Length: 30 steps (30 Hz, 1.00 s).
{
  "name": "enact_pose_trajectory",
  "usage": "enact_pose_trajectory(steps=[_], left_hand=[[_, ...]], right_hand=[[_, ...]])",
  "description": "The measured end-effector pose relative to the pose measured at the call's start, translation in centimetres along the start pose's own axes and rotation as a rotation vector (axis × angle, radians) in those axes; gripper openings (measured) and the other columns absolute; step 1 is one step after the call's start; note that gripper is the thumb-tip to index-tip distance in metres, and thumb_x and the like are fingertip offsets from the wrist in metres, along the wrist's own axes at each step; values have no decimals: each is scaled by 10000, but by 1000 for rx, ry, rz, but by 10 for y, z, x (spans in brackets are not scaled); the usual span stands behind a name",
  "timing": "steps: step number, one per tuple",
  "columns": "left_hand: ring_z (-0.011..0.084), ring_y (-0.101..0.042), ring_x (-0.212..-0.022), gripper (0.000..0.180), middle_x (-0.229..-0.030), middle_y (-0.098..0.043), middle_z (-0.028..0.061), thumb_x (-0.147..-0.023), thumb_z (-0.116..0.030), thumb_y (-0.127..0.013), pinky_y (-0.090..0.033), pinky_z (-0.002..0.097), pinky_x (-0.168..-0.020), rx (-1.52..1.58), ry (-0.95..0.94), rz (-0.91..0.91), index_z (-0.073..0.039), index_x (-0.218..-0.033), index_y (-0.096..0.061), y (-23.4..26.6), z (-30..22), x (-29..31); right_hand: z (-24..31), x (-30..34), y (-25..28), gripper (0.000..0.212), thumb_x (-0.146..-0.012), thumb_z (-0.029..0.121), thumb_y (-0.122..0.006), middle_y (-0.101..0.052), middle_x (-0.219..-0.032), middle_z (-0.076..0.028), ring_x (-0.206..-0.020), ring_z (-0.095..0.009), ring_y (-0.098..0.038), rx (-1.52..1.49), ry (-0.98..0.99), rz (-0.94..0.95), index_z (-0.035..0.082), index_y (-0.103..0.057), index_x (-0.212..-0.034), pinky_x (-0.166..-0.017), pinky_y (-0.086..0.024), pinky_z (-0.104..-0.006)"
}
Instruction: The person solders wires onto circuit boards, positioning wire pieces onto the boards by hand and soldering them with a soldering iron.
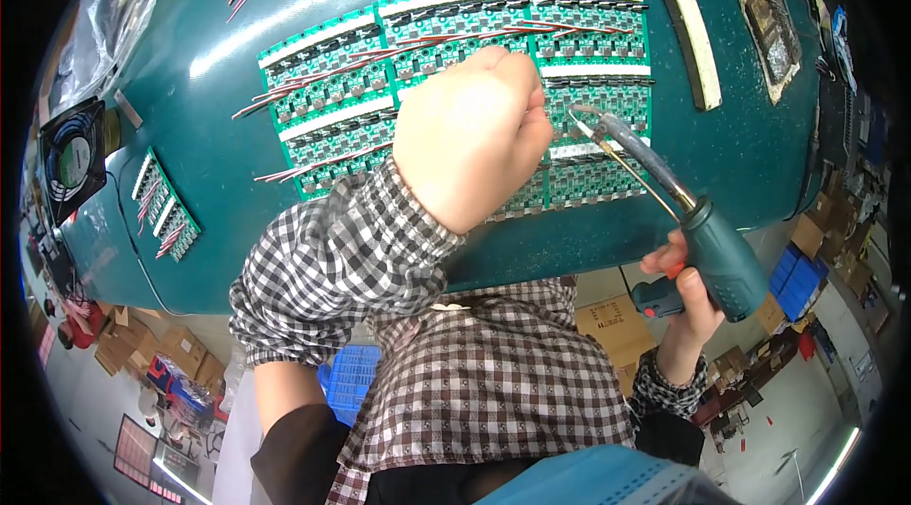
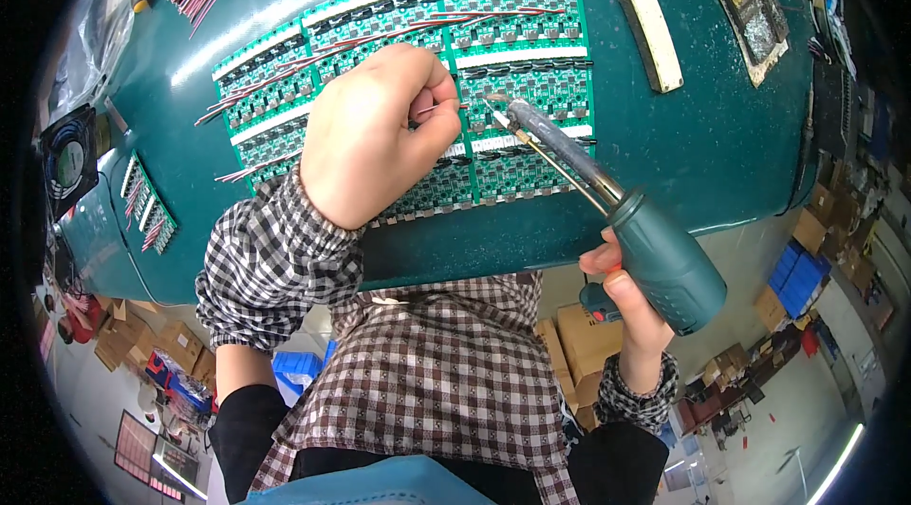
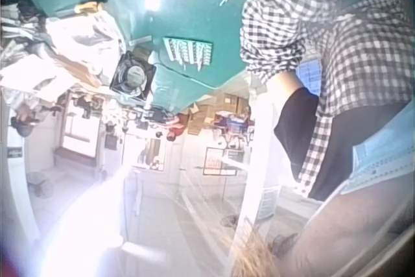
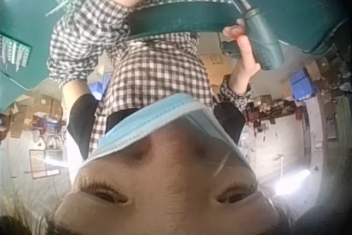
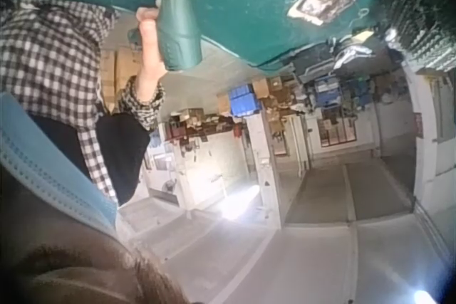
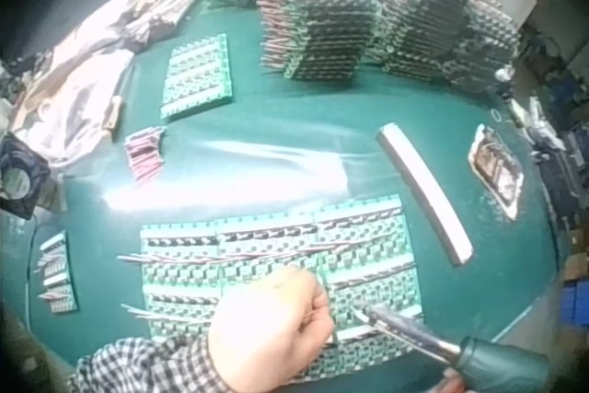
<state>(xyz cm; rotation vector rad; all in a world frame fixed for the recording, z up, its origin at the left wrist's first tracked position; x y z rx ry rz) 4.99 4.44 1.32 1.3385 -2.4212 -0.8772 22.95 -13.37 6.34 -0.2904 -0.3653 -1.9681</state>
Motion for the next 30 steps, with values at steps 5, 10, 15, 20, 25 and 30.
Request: enact_pose_trajectory(steps=[5, 10, 15, 20, 25, 30], left_hand=[[217, -531, -565, 91, -630, -505, 69, -682, -16, -611, -432, 325, -518, 3, -5, -1, -44, -691, -525, -1, -1, -1], [218, -531, -564, 94, -629, -504, 69, -681, -15, -614, -432, 324, -517, 3, -17, -1, -45, -691, -525, -2, 1, -6], [231, -543, -554, 108, -633, -510, 75, -671, -19, -624, -439, 340, -504, -15, -21, -58, -45, -686, -521, 9, -1, -2], [281, -584, -608, 111, -676, -548, 101, -677, -73, -616, -464, 373, -520, -104, 47, 16, -56, -733, -522, 11, -2, 8], [325, -587, -658, 94, -727, -562, 135, -699, -102, -596, -471, 414, -583, 13, 99, 51, -48, -738, -531, 15, -2, 13], [321, -584, -630, 77, -699, -565, 129, -706, -100, -597, -473, 407, -562, -48, 85, 39, -44, -714, -545, 9, 1, 7]], right_hand=[[1, -1, -2, 472, -761, 203, -677, -625, -815, -135, -755, -240, -631, 38, 3, 29, -106, -537, -1090, -712, -521, -362], [1, -5, -3, 461, -764, 204, -679, -617, -825, -136, -762, -241, -629, 60, 14, 24, -97, -544, -1086, -713, -519, -358], [9, -3, -8, 439, -773, 195, -676, -620, -832, -141, -762, -247, -631, 38, 36, 13, -96, -550, -1078, -713, -521, -360], [4, 10, 2, 466, -841, 239, -613, -583, -803, -126, -721, -257, -617, -88, -41, -158, -112, -486, -1121, -664, -549, -379], [17, 8, 2, 397, -856, 206, -586, -591, -875, -152, -768, -257, -626, -160, 12, -102, -105, -506, -1089, -645, -572, -362], [11, 9, 4, 402, -848, 199, -591, -603, -941, -177, -812, -279, -642, -191, -26, -171, -112, -512, -1091, -663, -582, -373]])
Point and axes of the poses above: each hand's wrist, its own x-axis away from the middle knuckle, its own y-axis out of the back of the hand, z = x × y, the point moved 5 cm from there along -x, towards the middle knuckle
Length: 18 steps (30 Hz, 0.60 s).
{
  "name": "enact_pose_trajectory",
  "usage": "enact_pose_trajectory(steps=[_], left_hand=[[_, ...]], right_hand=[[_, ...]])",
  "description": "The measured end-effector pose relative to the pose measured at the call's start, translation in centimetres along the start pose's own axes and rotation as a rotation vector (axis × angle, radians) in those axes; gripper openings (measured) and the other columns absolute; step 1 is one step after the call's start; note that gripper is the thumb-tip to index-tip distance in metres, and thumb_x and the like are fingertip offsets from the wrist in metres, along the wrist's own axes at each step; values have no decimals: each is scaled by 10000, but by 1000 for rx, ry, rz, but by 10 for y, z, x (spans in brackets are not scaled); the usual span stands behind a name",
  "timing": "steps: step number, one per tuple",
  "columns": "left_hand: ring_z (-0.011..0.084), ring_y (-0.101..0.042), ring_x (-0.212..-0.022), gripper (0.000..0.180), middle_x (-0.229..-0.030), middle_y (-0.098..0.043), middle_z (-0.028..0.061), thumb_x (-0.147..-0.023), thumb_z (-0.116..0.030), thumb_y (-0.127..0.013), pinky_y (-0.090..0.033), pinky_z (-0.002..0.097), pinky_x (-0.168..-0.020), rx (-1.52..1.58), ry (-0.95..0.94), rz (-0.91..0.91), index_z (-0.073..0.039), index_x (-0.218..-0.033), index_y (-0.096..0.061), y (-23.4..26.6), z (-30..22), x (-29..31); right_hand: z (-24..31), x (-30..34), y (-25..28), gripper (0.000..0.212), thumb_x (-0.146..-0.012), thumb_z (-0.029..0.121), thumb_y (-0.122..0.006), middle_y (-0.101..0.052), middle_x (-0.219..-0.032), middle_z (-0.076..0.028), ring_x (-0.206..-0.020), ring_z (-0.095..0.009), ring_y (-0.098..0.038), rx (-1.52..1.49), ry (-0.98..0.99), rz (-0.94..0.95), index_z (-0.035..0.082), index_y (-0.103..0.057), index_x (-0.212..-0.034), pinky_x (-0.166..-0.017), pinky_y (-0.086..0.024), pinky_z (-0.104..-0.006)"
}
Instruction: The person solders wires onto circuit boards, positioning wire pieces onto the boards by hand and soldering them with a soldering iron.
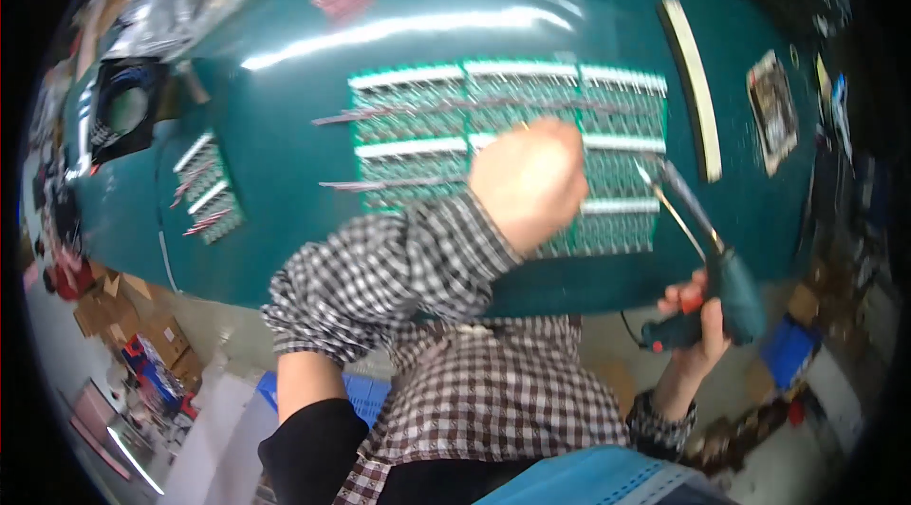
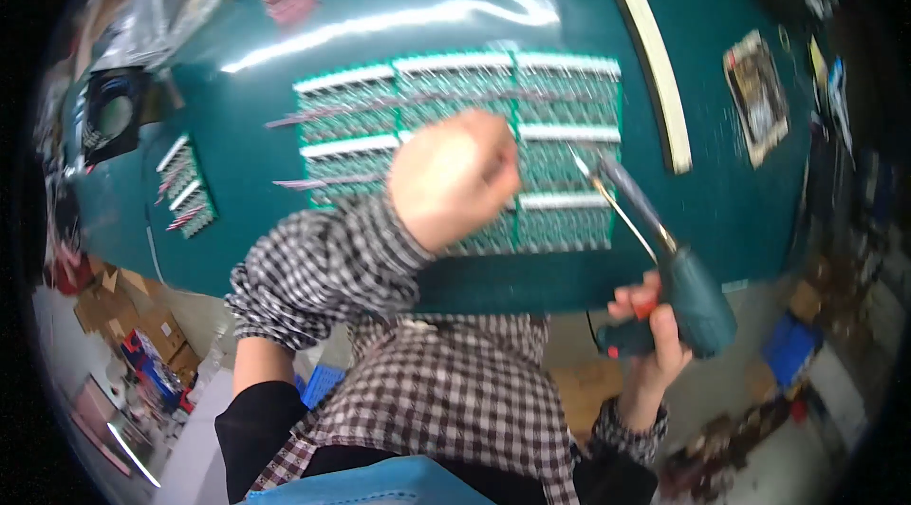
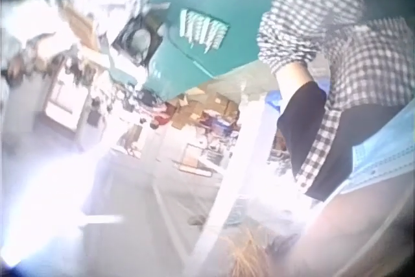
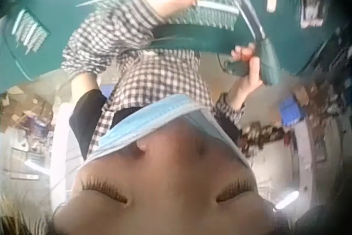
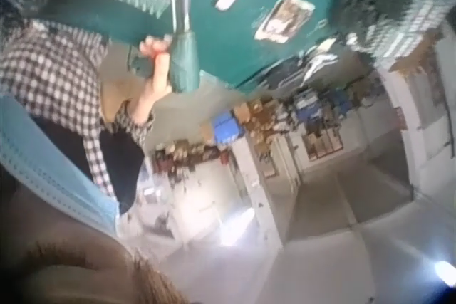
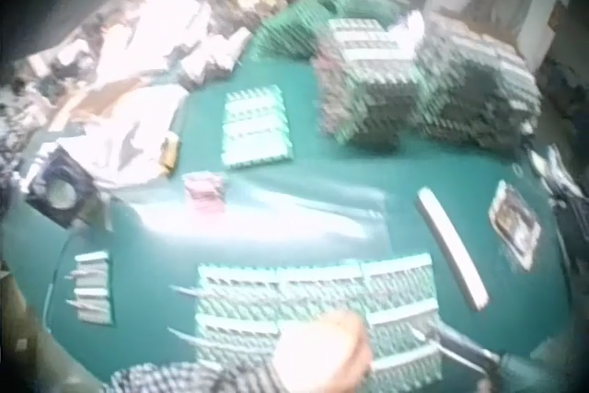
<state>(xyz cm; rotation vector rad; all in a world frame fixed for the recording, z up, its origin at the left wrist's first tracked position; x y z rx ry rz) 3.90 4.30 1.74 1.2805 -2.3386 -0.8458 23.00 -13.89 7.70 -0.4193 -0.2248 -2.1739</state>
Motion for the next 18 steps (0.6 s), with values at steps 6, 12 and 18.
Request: enact_pose_trajectory(steps=[6, 12, 18], left_hand=[[206, -538, -550, 71, -651, -526, 65, -690, -46, -615, -442, 319, -513, 33, -77, -28, -48, -700, -545, -3, 1, -9], [187, -509, -540, 83, -631, -498, 55, -679, -19, -606, -436, 299, -516, 61, -84, -35, -47, -704, -532, -6, -3, -7], [183, -510, -545, 89, -632, -496, 57, -675, -10, -604, -435, 296, -517, 58, -71, -13, -47, -706, -529, -5, -3, -4]], right_hand=[[-3, -10, 0, 421, -834, 171, -600, -613, -905, -176, -817, -297, -648, 72, 61, 114, -131, -502, -1111, -668, -583, -378], [-10, -4, 2, 429, -817, 143, -618, -612, -901, -175, -800, -288, -648, 95, 53, 149, -141, -499, -1115, -670, -579, -367], [-12, 0, -3, 473, -790, 177, -674, -611, -911, -171, -809, -264, -642, 141, 47, 180, -116, -511, -1124, -682, -572, -349]])
Point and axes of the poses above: each hand's wrist, its own x-axis away from the middle knuckle, its own y-axis out of the back of the hand, z = x × y, the point moved 5 cm from there along -x, towards the middle knuckle
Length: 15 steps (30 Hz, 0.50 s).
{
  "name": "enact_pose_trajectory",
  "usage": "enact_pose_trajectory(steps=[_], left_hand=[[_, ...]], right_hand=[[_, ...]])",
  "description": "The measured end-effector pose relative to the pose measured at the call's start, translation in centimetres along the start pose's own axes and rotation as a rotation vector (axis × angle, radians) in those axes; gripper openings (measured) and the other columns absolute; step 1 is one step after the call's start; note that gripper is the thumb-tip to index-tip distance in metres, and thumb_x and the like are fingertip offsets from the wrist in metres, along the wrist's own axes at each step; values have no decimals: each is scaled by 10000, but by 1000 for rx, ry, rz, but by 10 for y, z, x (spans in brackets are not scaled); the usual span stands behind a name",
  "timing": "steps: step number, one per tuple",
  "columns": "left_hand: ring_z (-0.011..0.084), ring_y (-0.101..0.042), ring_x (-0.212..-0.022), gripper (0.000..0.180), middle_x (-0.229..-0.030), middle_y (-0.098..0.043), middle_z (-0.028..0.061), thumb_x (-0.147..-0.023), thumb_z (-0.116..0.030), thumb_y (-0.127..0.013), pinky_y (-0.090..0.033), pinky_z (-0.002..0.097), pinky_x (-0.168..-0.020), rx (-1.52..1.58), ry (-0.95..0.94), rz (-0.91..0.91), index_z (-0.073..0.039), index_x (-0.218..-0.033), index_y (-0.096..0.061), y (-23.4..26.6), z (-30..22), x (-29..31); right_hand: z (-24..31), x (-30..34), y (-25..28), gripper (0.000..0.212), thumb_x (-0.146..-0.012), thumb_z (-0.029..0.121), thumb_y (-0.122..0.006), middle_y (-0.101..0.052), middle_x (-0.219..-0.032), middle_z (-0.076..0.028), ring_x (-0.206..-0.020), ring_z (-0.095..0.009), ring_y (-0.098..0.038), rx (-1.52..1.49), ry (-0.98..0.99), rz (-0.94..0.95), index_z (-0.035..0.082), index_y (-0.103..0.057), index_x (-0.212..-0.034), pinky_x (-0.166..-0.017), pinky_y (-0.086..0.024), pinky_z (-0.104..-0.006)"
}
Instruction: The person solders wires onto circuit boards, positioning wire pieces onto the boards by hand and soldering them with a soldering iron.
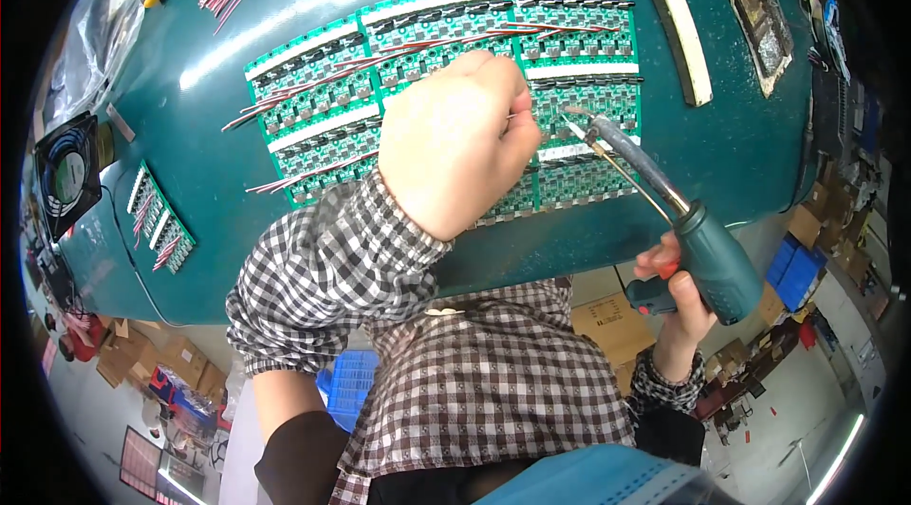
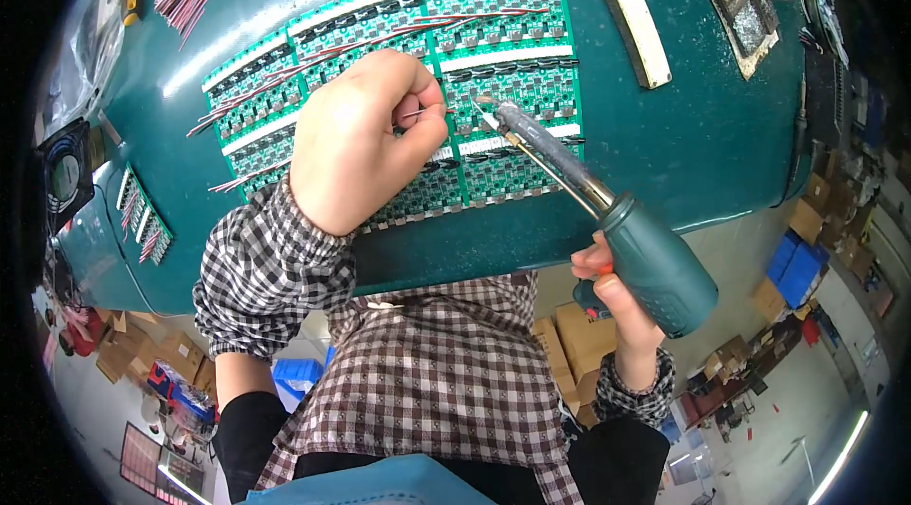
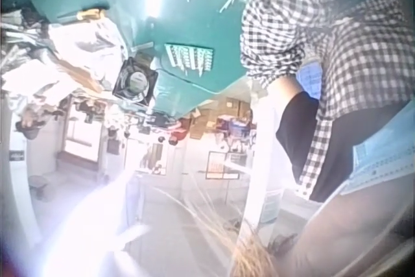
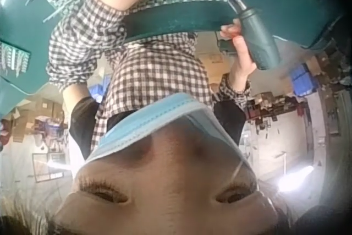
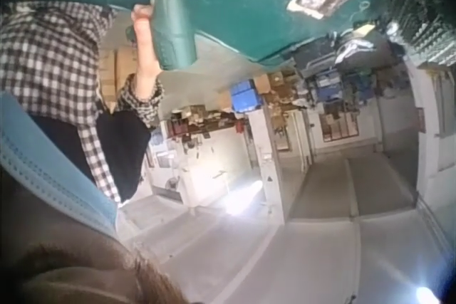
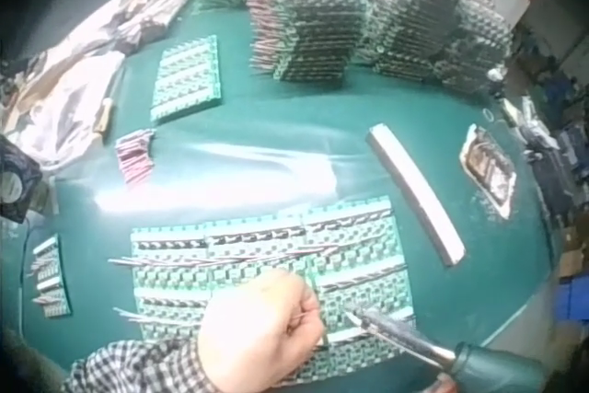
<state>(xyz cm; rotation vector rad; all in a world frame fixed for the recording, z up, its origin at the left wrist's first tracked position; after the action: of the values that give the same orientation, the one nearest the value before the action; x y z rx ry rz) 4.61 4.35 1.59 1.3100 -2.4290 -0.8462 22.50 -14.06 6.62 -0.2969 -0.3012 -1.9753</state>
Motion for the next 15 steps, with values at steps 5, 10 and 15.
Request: enact_pose_trajectory(steps=[5, 10, 15], left_hand=[[191, -515, -549, 91, -635, -498, 60, -673, -7, -604, -436, 299, -518, -5, 4, -2, -48, -705, -529, -1, 0, -2], [198, -519, -550, 101, -639, -504, 61, -670, -7, -609, -437, 303, -515, 0, -10, -34, -50, -711, -528, 0, 1, -2], [202, -518, -543, 106, -639, -506, 59, -670, -6, -611, -436, 305, -508, -4, -4, -37, -51, -713, -525, 0, 0, -2]], right_hand=[[0, -2, -6, 464, -796, 240, -651, -601, -835, -165, -750, -275, -636, 152, -16, 22, -122, -533, -1061, -643, -561, -370], [1, -5, -9, 437, -802, 223, -645, -604, -860, -173, -756, -272, -637, 182, -1, 81, -115, -539, -1058, -662, -550, -367], [0, -3, -10, 436, -809, 214, -642, -608, -869, -160, -765, -261, -639, 200, -1, 85, -116, -533, -1073, -692, -541, -356]])
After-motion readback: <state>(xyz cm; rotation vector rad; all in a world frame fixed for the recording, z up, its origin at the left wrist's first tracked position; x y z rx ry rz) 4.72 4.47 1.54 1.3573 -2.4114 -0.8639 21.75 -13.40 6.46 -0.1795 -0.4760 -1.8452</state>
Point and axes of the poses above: each hand's wrist, its own x-axis away from the middle knuckle, its own y-axis out of the back of the hand, z = x × y, the point moved 5 cm from there along -x, towards the middle knuckle
